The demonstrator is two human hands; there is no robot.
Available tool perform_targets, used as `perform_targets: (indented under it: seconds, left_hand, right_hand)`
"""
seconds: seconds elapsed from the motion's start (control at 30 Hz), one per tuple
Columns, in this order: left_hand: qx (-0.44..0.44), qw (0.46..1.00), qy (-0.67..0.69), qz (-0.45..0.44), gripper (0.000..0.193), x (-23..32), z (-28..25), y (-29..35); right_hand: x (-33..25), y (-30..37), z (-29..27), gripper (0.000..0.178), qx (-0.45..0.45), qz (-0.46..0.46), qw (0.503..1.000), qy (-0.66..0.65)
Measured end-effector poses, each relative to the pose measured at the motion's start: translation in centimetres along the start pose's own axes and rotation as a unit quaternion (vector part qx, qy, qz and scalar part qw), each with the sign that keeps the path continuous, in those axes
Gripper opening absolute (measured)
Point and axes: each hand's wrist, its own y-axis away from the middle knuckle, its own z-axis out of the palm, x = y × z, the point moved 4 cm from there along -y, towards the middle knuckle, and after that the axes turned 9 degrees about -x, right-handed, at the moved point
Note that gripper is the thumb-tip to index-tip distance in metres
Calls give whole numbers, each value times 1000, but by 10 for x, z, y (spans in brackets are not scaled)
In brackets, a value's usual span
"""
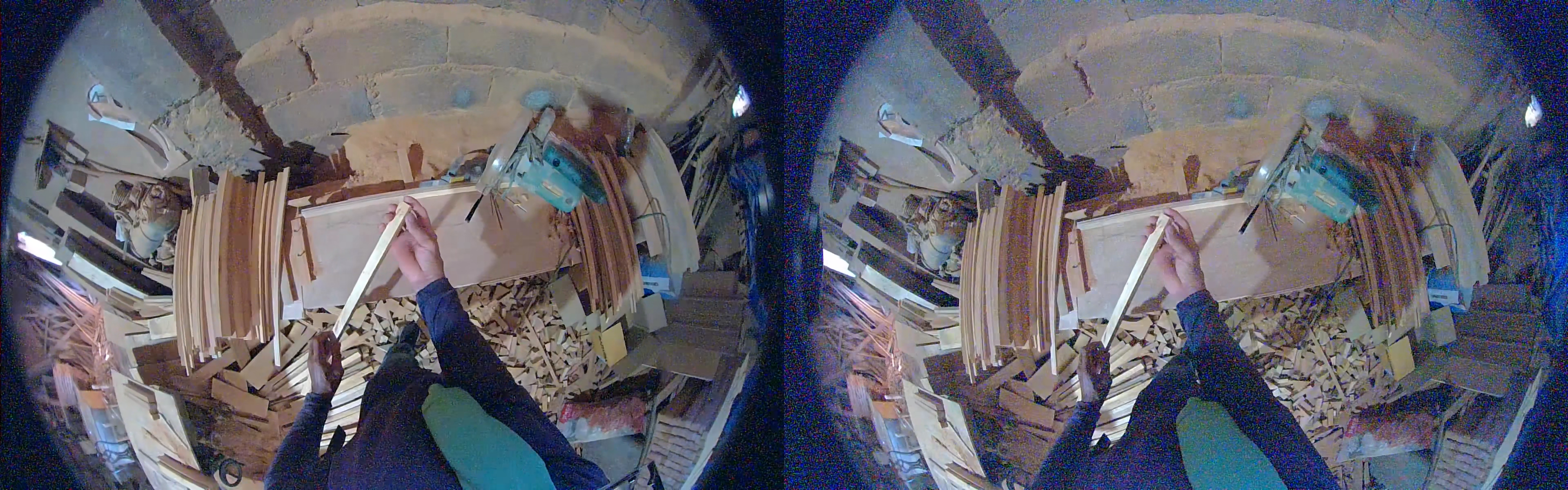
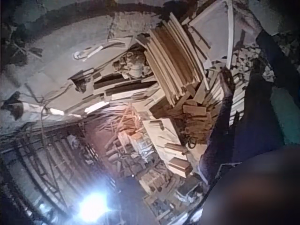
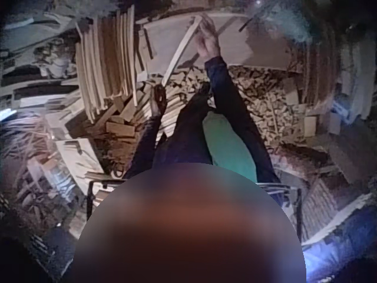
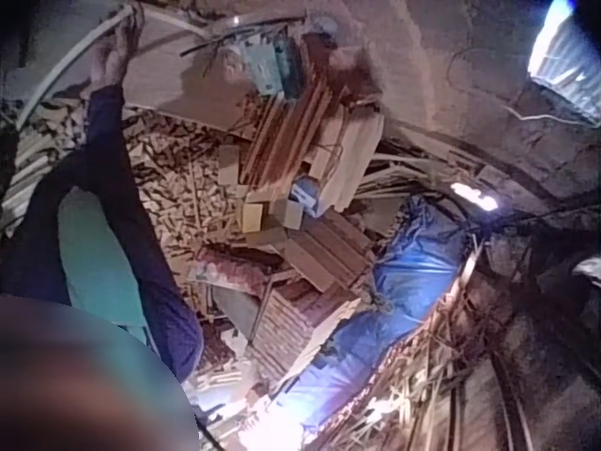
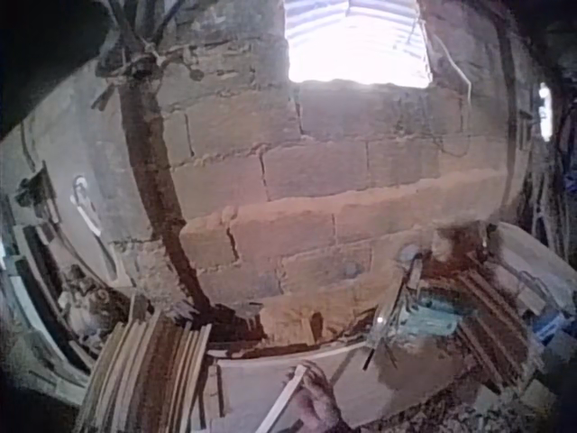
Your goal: Cut thin wooden slats to size using a miter saw in a workshop.
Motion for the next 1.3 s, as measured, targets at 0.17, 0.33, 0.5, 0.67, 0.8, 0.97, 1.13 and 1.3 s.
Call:
perform_targets:
  seconds: [0.17, 0.33, 0.5, 0.67, 0.8, 0.97, 1.13, 1.3]
  left_hand:
    - [12, 1000, 2, 13, 21, -14, 0, 3]
    - [-11, 999, 29, 22, 17, 5, -4, -5]
    - [-8, 999, 27, 32, 15, -9, 1, -5]
    - [-19, 999, 45, -3, 14, -17, 7, 0]
    - [16, 995, 96, -28, 16, -31, 4, -3]
    - [64, 994, 88, -8, 16, -87, -6, 8]
    - [22, 987, -106, 116, 21, -15, -46, -33]
    - [-46, 973, -167, 150, 23, -22, -63, -51]
  right_hand:
    - [4, 1, 0, 36, 12, 4, 1000, -8]
    - [1, -1, -5, 36, 8, -3, 1000, -2]
    - [4, -1, -11, 35, 15, -3, 1000, -23]
    - [1, 1, -16, 34, 16, -3, 999, -30]
    - [1, 6, -13, 35, 81, 19, 996, 22]
    - [-2, 23, -23, 38, 148, 72, 910, 381]
    - [-18, 47, -94, 34, 182, -71, 795, 574]
    - [0, 66, -68, 32, 247, -138, 819, 499]
